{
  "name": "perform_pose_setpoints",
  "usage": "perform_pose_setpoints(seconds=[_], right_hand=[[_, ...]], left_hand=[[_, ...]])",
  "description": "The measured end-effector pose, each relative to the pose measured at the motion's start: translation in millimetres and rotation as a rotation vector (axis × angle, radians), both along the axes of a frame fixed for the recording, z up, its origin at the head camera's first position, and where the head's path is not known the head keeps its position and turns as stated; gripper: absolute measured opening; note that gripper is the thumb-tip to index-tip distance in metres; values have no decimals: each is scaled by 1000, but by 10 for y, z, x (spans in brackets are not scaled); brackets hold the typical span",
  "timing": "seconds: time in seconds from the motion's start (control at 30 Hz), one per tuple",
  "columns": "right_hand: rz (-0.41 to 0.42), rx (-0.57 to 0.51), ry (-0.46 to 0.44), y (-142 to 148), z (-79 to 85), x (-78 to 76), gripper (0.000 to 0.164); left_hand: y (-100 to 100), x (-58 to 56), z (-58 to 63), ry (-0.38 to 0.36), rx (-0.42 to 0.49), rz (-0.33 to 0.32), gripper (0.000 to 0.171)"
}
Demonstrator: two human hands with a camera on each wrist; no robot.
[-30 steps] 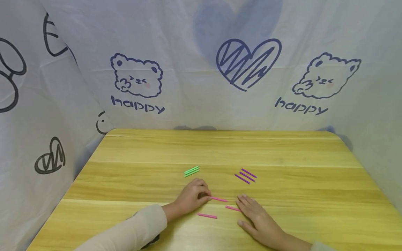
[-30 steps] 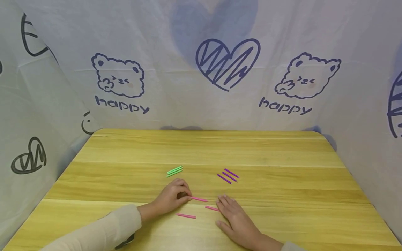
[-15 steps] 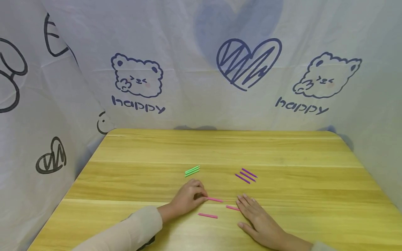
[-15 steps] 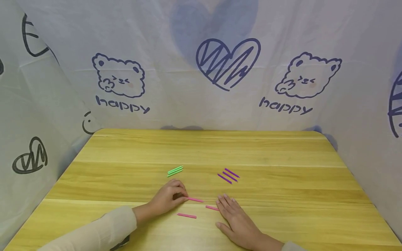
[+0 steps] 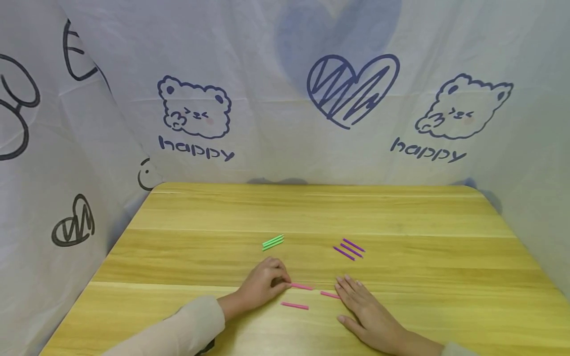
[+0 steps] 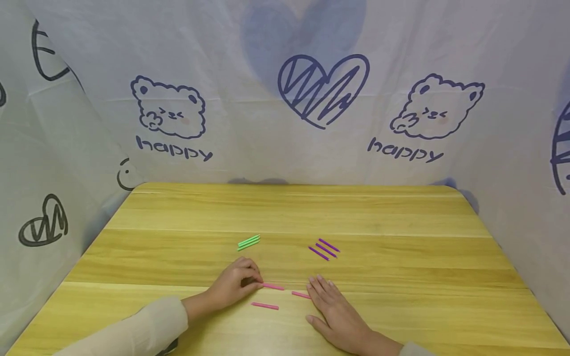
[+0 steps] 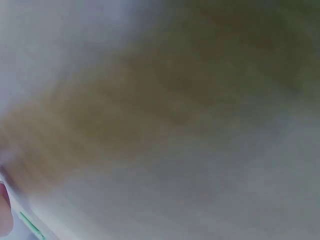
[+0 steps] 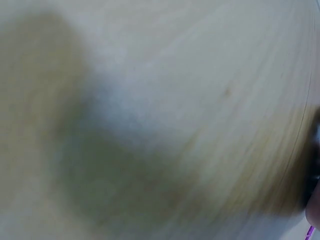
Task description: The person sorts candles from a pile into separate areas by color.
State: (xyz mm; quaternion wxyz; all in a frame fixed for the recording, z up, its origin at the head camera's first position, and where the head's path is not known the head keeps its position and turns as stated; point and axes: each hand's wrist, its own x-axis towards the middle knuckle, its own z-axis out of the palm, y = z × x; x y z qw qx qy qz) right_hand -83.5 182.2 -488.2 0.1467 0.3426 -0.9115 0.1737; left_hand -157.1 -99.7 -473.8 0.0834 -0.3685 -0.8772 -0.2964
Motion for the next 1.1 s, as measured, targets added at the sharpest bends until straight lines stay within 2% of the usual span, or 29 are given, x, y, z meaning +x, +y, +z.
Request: perform_pose_setpoints(seconds=[0.43, 1.1], right_hand=[[7, 10, 1, 3, -6, -6, 54], [15, 10, 17, -4, -14, -12, 55]], left_hand=[[-50, 60, -15, 43, 19, -3, 4], [-102, 161, -12, -52, 4, 6, 9]])
